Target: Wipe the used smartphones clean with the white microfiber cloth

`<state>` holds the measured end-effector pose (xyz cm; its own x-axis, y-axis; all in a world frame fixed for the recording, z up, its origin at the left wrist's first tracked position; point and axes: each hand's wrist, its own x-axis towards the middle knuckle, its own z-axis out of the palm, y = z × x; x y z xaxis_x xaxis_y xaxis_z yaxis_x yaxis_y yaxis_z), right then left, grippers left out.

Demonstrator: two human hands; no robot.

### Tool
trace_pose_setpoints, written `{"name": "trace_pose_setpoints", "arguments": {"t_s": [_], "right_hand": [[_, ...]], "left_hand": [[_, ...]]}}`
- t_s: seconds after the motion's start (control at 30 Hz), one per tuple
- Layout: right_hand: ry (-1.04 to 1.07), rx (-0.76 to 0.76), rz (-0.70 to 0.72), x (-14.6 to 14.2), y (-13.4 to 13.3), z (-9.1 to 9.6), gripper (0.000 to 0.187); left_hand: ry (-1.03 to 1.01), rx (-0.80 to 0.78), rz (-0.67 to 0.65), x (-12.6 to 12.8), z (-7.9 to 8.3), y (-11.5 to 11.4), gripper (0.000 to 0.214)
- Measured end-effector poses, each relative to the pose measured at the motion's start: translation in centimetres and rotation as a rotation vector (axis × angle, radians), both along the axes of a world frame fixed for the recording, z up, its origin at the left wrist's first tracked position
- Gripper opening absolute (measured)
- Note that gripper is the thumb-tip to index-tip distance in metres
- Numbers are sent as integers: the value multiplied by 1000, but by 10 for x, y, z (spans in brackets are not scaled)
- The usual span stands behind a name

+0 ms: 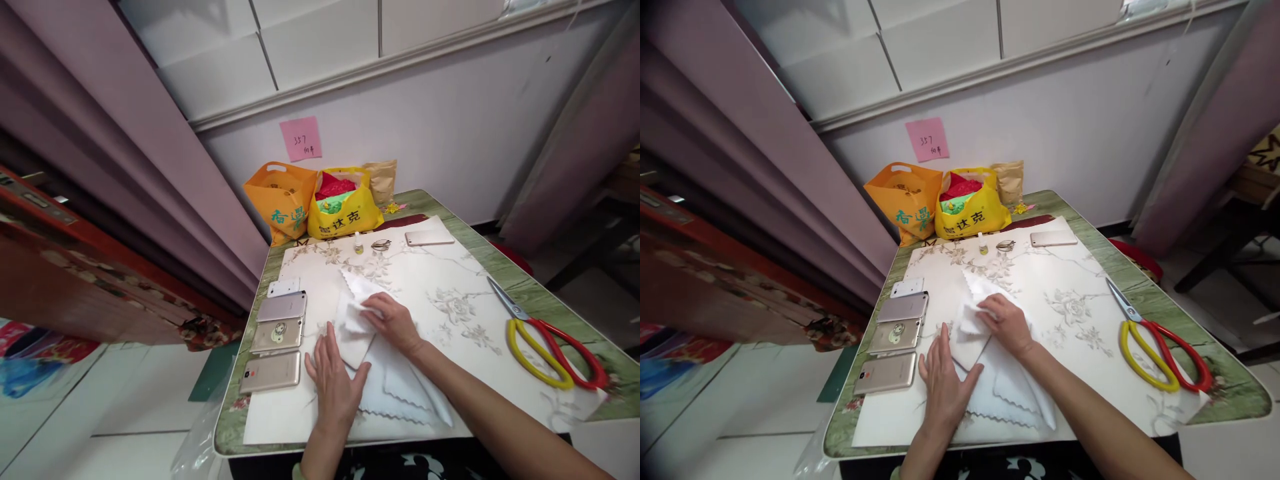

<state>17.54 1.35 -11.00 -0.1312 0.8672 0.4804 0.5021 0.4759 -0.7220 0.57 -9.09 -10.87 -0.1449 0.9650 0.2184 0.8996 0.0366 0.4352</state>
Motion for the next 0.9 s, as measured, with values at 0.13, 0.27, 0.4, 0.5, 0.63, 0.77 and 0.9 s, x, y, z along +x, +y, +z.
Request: {"name": "trace_pose_setpoints", "arguments": {"t_s": [0.13,0.27,0.4,0.5,0.63,0.77,0.9], "right_hand": [[-388,67,238,-16,-26,14,21],[-466,44,359,-31,-53,14,19],[-470,2,222,-26,-37,5,17],[-515,-57,12,-14,-5,3,18],[-609,-41,-170,-17,0,4,22],[-567,90,121,-36,-43,0,31],[-576,46,338,-30,-46,-1,36]], "left_hand": [[-7,39,-44,-2,-10,-1,82],[14,88,-49,-5,-18,-1,87],[25,123,-79,-9,-23,-2,84],[17,131,-74,-11,-24,-3,88],[-54,129,-65,-13,-24,-3,90],[-121,108,-70,-15,-24,-3,88],[-140,91,-77,-16,-24,-2,88]]}}
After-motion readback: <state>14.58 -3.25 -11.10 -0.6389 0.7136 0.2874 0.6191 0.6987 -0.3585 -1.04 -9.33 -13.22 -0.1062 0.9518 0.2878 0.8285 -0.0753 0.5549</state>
